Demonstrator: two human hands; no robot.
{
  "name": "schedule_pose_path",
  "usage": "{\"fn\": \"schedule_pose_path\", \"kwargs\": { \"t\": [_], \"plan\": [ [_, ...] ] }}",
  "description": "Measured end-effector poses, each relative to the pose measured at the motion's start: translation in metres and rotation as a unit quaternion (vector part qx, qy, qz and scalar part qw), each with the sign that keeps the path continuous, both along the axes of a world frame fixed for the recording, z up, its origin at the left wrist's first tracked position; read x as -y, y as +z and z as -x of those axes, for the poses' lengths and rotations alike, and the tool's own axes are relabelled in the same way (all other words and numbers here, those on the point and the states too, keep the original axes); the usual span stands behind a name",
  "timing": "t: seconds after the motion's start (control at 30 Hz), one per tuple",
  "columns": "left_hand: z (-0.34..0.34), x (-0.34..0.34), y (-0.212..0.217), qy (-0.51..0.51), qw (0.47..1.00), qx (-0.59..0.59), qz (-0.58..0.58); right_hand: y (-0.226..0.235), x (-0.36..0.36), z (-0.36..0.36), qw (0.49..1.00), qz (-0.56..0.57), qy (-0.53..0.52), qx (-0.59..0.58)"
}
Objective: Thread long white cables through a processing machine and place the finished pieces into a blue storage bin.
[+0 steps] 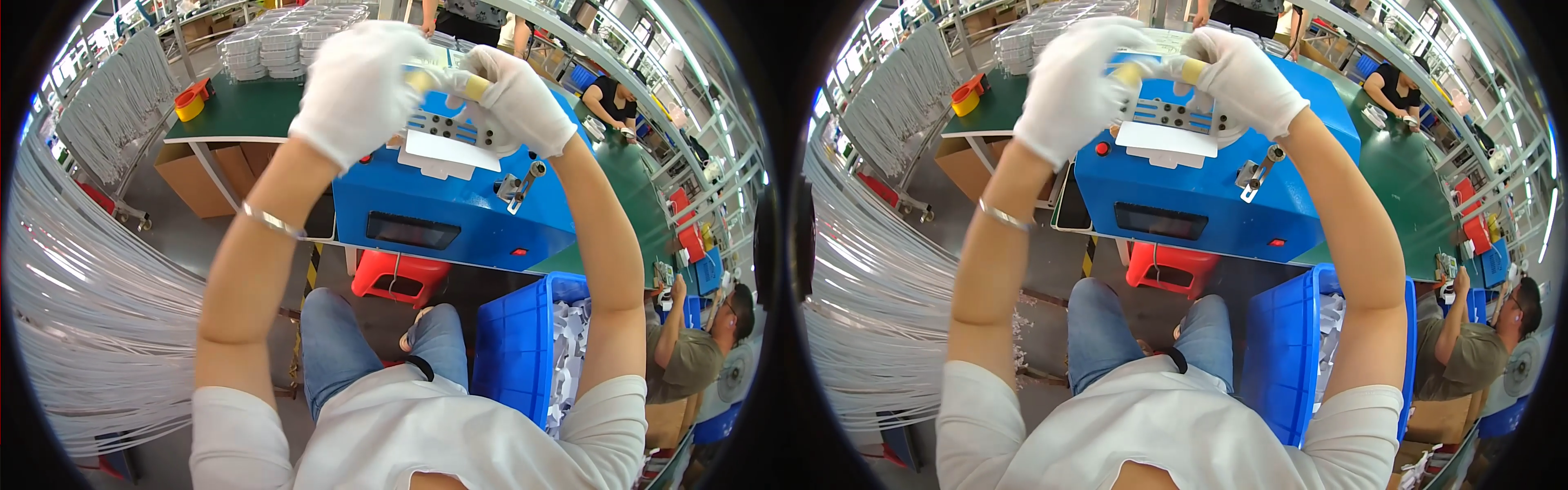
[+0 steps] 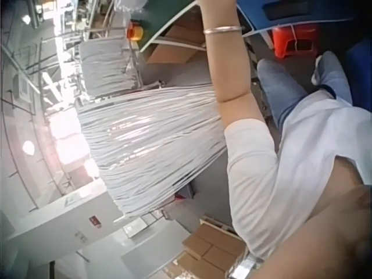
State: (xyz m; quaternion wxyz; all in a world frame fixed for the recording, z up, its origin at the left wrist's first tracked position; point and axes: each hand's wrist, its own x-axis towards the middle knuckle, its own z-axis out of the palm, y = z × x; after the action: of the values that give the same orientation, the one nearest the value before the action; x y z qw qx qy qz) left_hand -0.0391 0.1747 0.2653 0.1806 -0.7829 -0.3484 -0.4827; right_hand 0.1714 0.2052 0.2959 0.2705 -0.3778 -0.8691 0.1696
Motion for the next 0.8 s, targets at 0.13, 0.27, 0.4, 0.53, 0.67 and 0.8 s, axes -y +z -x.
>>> {"fn": "schedule_pose_path", "kwargs": {
  "t": [0.13,0.27,0.4,0.53,0.67,0.8],
  "plan": [
    [0.007,0.021,-0.054,-0.147,0.882,0.365,0.259,-0.005,-0.001,-0.023,0.969,0.150,0.070,-0.184],
    [0.001,0.029,-0.065,-0.171,0.899,0.332,0.228,-0.002,0.000,-0.024,0.976,0.133,0.112,-0.133],
    [-0.021,0.047,-0.063,-0.126,0.902,0.392,0.131,0.002,-0.001,-0.027,0.990,0.092,0.093,-0.048],
    [-0.041,0.072,-0.087,-0.209,0.681,0.532,0.458,0.005,0.005,-0.023,0.998,0.025,0.065,0.009],
    [-0.067,0.057,-0.086,-0.456,0.596,0.534,0.390,-0.001,0.000,-0.020,0.984,-0.131,0.068,0.098],
    [-0.055,0.076,-0.049,-0.483,0.673,0.438,0.348,0.052,0.067,-0.038,0.974,-0.211,0.000,0.086]
  ]
}}
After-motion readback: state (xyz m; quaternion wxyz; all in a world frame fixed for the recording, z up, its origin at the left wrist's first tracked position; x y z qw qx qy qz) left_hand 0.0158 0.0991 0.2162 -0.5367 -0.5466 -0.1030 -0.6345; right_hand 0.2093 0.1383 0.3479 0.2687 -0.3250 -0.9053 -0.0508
